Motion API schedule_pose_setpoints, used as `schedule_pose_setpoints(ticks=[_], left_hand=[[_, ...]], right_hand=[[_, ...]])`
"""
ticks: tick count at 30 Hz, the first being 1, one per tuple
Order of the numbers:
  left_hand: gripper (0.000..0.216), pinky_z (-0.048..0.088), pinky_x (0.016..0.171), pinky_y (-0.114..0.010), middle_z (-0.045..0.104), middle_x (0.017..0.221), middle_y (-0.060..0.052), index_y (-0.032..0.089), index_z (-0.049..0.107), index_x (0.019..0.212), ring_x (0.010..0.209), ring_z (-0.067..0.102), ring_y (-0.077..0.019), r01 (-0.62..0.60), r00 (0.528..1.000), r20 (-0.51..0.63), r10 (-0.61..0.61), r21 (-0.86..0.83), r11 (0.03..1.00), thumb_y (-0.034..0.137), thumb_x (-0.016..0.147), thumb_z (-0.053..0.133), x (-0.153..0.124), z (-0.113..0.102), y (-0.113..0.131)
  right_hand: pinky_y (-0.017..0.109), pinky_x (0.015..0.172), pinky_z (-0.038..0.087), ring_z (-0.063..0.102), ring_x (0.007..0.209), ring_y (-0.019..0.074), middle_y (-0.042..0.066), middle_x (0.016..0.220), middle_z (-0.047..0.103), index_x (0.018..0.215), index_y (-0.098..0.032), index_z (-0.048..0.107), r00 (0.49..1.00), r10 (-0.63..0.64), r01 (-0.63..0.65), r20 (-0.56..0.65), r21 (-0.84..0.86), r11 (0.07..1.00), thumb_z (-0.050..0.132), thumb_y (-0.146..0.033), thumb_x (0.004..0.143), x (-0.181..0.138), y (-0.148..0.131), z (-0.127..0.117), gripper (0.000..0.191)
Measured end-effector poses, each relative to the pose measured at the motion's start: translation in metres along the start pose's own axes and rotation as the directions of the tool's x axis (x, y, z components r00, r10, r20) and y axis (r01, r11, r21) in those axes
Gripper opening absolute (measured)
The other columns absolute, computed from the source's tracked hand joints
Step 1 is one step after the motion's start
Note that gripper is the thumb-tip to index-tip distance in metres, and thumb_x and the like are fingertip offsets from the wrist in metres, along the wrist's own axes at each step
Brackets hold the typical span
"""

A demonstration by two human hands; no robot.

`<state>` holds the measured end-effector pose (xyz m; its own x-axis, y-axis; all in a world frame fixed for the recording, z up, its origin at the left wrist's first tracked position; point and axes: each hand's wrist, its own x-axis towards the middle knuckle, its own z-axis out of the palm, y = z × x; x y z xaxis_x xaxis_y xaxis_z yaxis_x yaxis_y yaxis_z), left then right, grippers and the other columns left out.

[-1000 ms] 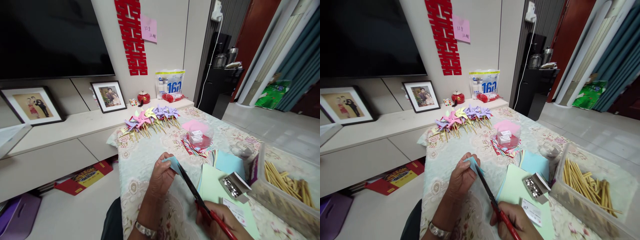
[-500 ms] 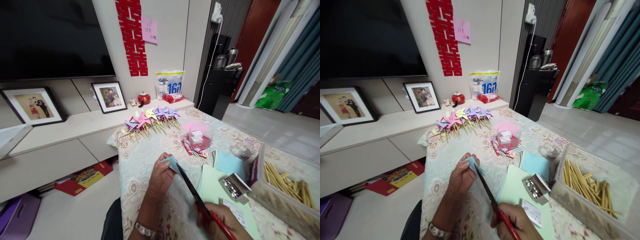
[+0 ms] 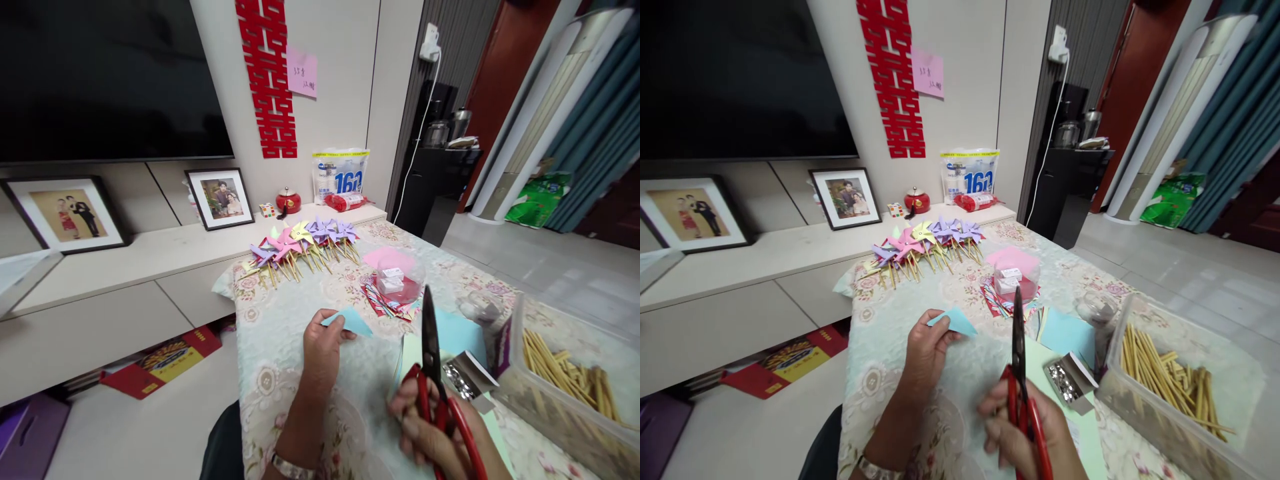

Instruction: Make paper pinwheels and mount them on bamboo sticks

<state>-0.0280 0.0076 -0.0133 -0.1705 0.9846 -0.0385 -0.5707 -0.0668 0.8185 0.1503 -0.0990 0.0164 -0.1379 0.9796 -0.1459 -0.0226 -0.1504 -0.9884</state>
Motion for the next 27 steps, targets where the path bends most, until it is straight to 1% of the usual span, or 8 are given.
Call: schedule_pose_setpoints(ticks=[2,4,7,16,20,23,25,27], left_hand=[[0.021,0.045,0.059,-0.025,0.066,0.056,0.000,0.017,0.064,0.079,0.053,0.059,-0.0140,-0.040,0.999,0.001,0.040,0.142,0.989,0.029,0.070,0.078,-0.001,0.001,-0.004],[0.018,0.043,0.058,-0.024,0.065,0.054,0.000,0.016,0.066,0.079,0.053,0.058,-0.0143,-0.062,0.998,0.030,0.056,0.233,0.970,0.025,0.070,0.078,-0.003,0.003,-0.005],[0.015,0.040,0.055,-0.024,0.063,0.056,0.001,0.017,0.067,0.077,0.052,0.055,-0.0137,-0.116,0.992,0.074,0.097,0.313,0.943,0.023,0.068,0.078,-0.005,0.003,-0.006],[0.008,0.042,0.061,-0.025,0.066,0.069,-0.003,0.016,0.072,0.077,0.063,0.056,-0.0149,-0.229,0.968,0.177,0.178,0.333,0.915,0.019,0.071,0.075,-0.006,0.001,-0.006],[0.026,0.044,0.061,-0.024,0.070,0.084,-0.005,0.017,0.071,0.092,0.068,0.060,-0.0149,-0.130,0.978,0.189,0.094,0.185,0.974,0.019,0.068,0.077,-0.007,0.003,-0.004],[0.028,0.041,0.050,-0.023,0.068,0.078,-0.003,0.016,0.067,0.097,0.054,0.055,-0.0112,0.038,0.986,0.158,-0.057,0.118,0.992,0.031,0.074,0.074,-0.006,0.003,-0.005],[0.036,0.036,0.043,-0.023,0.064,0.067,-0.002,0.015,0.065,0.102,0.045,0.051,-0.0104,0.216,0.952,0.196,-0.237,0.123,0.969,0.045,0.082,0.067,-0.008,0.004,-0.006],[0.049,0.034,0.041,-0.023,0.063,0.064,-0.002,0.014,0.063,0.112,0.041,0.050,-0.0107,0.379,0.867,0.296,-0.400,0.128,0.916,0.055,0.086,0.059,-0.012,0.005,-0.005]], right_hand=[[0.027,0.049,0.049,0.064,0.060,0.0187,0.011,0.091,0.073,0.097,-0.019,0.067,0.989,-0.078,0.075,-0.127,-0.024,0.997,0.079,-0.052,0.071,0.017,-0.012,0.003,0.044],[0.027,0.049,0.048,0.063,0.059,0.0188,0.008,0.079,0.073,0.101,-0.019,0.069,0.969,-0.149,0.132,-0.196,-0.098,0.986,0.079,-0.048,0.073,0.035,-0.025,0.007,0.041],[0.027,0.049,0.049,0.067,0.070,0.0213,0.009,0.096,0.074,0.100,-0.021,0.069,0.925,-0.252,0.218,-0.284,-0.147,0.965,0.076,-0.041,0.075,0.060,-0.038,0.016,0.034],[0.027,0.052,0.050,0.066,0.071,0.0205,0.007,0.089,0.071,0.093,-0.018,0.065,0.913,-0.300,0.267,-0.278,-0.150,0.952,0.069,-0.026,0.074,0.089,-0.023,0.031,0.021],[0.028,0.054,0.050,0.061,0.060,0.0157,0.003,0.080,0.069,0.093,-0.019,0.063,0.906,-0.299,0.301,-0.298,-0.041,0.953,0.073,-0.029,0.072,0.087,-0.023,0.024,0.025],[0.027,0.053,0.049,0.061,0.056,0.0133,0.003,0.087,0.071,0.097,-0.019,0.062,0.923,-0.289,0.319,-0.255,0.084,0.944,0.075,-0.032,0.072,0.085,-0.026,0.013,0.031],[0.027,0.053,0.048,0.061,0.056,0.0130,0.004,0.090,0.071,0.099,-0.019,0.062,0.936,-0.301,0.324,-0.183,0.116,0.939,0.075,-0.031,0.073,0.084,-0.026,0.005,0.031],[0.027,0.053,0.048,0.061,0.055,0.0127,0.004,0.088,0.072,0.099,-0.019,0.061,0.951,-0.298,0.307,-0.086,0.124,0.944,0.074,-0.030,0.074,0.083,-0.026,-0.002,0.031]])
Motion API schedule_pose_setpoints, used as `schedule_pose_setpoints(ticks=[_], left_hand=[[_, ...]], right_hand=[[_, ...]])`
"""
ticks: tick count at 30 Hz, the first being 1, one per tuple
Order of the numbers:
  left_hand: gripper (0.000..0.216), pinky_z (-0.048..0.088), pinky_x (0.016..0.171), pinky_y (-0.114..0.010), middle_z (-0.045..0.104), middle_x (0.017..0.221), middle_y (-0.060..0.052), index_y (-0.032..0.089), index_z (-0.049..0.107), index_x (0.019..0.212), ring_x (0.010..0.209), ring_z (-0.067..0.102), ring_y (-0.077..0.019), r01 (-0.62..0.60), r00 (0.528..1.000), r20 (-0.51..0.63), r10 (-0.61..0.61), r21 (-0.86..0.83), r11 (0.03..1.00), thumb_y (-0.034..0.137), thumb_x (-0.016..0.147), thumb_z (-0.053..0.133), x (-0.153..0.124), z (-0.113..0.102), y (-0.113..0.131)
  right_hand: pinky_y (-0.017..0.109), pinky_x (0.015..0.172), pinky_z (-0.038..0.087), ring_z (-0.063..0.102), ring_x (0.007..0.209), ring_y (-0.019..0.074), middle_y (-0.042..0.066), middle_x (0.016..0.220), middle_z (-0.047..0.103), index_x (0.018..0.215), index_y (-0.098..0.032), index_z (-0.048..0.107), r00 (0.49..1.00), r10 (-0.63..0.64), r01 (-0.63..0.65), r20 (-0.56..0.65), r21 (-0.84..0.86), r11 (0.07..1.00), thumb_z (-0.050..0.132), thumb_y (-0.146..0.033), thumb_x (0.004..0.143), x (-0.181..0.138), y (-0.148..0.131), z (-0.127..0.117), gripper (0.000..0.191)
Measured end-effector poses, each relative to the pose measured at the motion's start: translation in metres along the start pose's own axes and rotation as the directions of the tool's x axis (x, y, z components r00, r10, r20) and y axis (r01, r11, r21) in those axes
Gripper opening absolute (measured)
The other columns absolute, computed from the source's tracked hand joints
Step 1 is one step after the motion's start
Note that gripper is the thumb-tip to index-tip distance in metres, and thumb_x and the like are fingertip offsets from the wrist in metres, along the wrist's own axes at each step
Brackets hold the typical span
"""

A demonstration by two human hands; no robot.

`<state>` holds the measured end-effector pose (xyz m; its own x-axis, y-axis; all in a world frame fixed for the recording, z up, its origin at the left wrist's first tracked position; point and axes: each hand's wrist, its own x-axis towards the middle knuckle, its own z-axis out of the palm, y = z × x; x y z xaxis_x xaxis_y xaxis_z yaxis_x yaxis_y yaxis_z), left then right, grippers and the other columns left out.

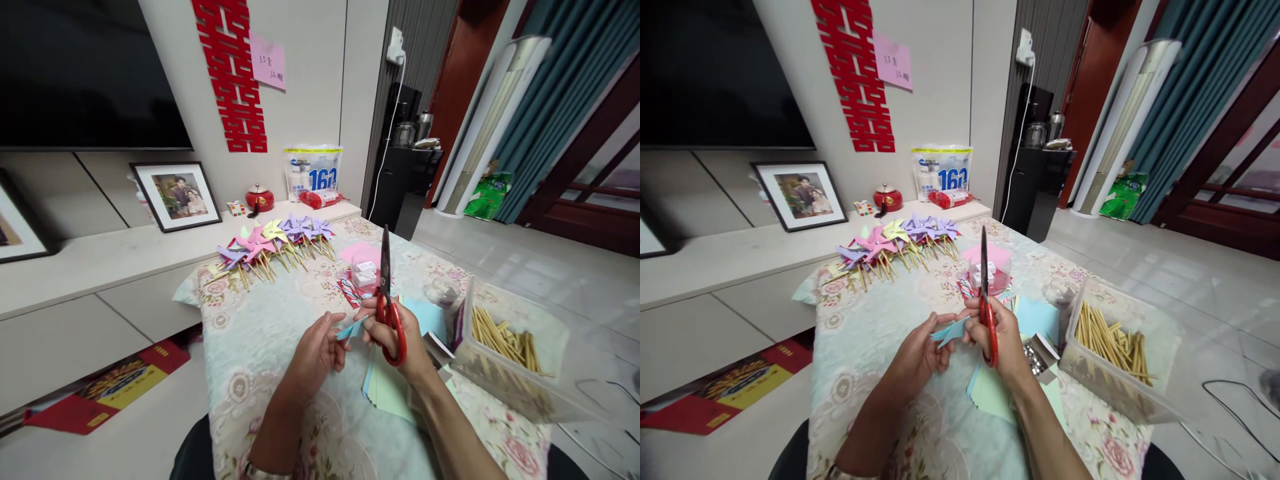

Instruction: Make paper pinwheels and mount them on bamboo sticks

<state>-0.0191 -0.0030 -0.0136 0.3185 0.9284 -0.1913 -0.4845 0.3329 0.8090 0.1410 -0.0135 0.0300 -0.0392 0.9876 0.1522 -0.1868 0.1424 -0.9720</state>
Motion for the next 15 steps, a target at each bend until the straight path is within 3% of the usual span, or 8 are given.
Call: schedule_pose_setpoints(ticks=[3,7,11,15], left_hand=[[0.054,0.036,0.043,-0.022,0.066,0.075,-0.005,0.015,0.060,0.125,0.046,0.053,-0.0096,0.130,0.976,0.185,-0.117,-0.060,0.990,0.050,0.084,0.066,-0.0056,0.0031,0.0006],[0.056,0.040,0.047,-0.020,0.066,0.084,-0.006,0.018,0.059,0.131,0.054,0.056,-0.0093,0.183,0.936,0.325,-0.138,-0.111,0.977,0.035,0.080,0.076,-0.0074,0.0025,-0.0003],[0.048,0.043,0.053,-0.018,0.066,0.081,-0.006,0.017,0.062,0.127,0.061,0.060,-0.0096,0.249,0.922,0.345,-0.176,-0.180,0.952,0.024,0.081,0.075,-0.0063,0.0033,-0.0008],[0.046,0.047,0.061,-0.019,0.068,0.082,-0.006,0.014,0.064,0.120,0.073,0.065,-0.0139,0.218,0.937,0.324,-0.128,-0.258,0.941,0.019,0.077,0.079,-0.0055,0.0038,0.0004]], right_hand=[[0.025,0.050,0.046,0.061,0.053,0.0119,0.004,0.087,0.073,0.097,-0.018,0.061,0.988,0.053,-0.055,0.144,0.012,0.998,0.074,-0.027,0.073,-0.0001,0.0003,-0.0063,0.029],[0.024,0.049,0.043,0.059,0.053,0.0104,0.005,0.092,0.074,0.097,-0.017,0.061,0.967,0.075,-0.090,0.242,0.050,0.995,0.075,-0.023,0.072,-0.0009,0.0009,-0.0068,0.029],[0.023,0.048,0.043,0.059,0.053,0.0104,0.006,0.091,0.074,0.097,-0.017,0.061,0.968,0.074,-0.093,0.239,0.067,0.993,0.073,-0.023,0.074,-0.0016,-0.0004,-0.0031,0.026],[0.024,0.049,0.046,0.061,0.054,0.0124,0.008,0.093,0.075,0.095,-0.017,0.061,0.983,0.083,-0.090,0.164,0.030,0.996,0.077,-0.030,0.071,-0.0005,-0.0045,0.0008,0.031]])
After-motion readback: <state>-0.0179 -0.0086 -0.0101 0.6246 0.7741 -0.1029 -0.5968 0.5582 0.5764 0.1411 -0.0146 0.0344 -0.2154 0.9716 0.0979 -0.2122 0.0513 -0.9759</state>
